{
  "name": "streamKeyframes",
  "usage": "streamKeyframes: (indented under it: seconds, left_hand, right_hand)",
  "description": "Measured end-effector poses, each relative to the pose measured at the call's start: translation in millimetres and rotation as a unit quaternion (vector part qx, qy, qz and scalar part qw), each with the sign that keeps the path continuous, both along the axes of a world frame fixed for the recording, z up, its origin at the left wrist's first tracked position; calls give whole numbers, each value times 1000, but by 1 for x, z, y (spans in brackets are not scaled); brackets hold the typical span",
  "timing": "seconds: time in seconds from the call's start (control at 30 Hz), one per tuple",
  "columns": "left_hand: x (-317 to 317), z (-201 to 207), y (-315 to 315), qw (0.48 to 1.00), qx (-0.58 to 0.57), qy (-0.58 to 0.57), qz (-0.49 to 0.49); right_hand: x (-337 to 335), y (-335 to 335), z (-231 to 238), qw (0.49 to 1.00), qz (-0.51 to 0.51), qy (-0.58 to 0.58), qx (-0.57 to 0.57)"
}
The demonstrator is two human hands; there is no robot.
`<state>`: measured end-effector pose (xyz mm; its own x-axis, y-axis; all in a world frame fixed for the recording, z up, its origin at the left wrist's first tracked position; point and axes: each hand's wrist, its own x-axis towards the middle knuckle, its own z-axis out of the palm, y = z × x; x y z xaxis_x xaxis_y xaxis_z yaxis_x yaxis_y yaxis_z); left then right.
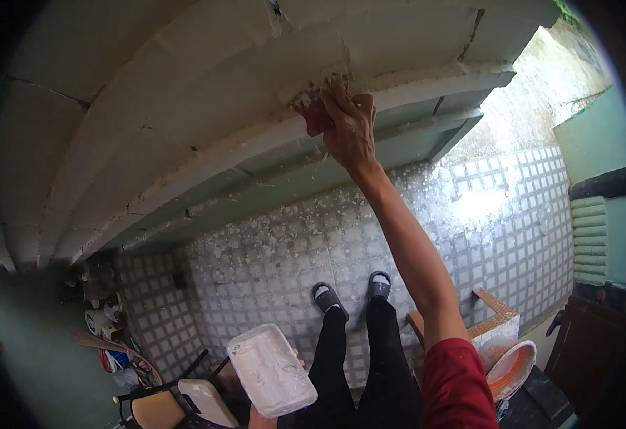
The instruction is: The recorder uses a putty knife to apply white plaster to gaps in a concrete ceiling.
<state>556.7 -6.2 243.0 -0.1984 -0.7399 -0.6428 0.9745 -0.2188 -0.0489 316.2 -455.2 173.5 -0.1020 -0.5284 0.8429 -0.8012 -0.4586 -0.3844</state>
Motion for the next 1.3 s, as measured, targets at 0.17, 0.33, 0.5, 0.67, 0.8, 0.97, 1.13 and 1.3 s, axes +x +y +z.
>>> streamKeyframes:
  seconds: [0.17, 0.33, 0.5, 0.67, 0.8, 0.97, 1.13, 1.3]
  left_hand:
    - [9, -9, 10, 1000, 13, 22, 0]
    - [21, -9, 10, 1000, 16, 18, 10]
    - [35, -8, 13, 999, 22, 15, 25]
    - [47, -3, 13, 999, 23, 19, 33]
    - [55, 6, 11, 999, 2, 17, 27]
    - [62, -3, 11, 1000, 5, 4, 13]
    - [67, 2, 14, 1000, 11, 24, 14]
    - [72, 5, 17, 999, 23, -23, 25]
  right_hand:
    - [34, 25, 38, 997, 63, -30, -41]
    - [94, 0, 76, 994, 55, -50, -80]
    - [114, -19, 32, 996, 49, -43, -59]
    - [101, 26, 17, 999, 18, -9, 34]
    - [109, 28, 62, 998, 32, -38, -38]
    - [126, -12, 45, 999, 7, -25, -41]
    - [124, 16, 6, 999, -16, 10, 37]
    - [129, 38, 47, 994, 62, -72, -53]
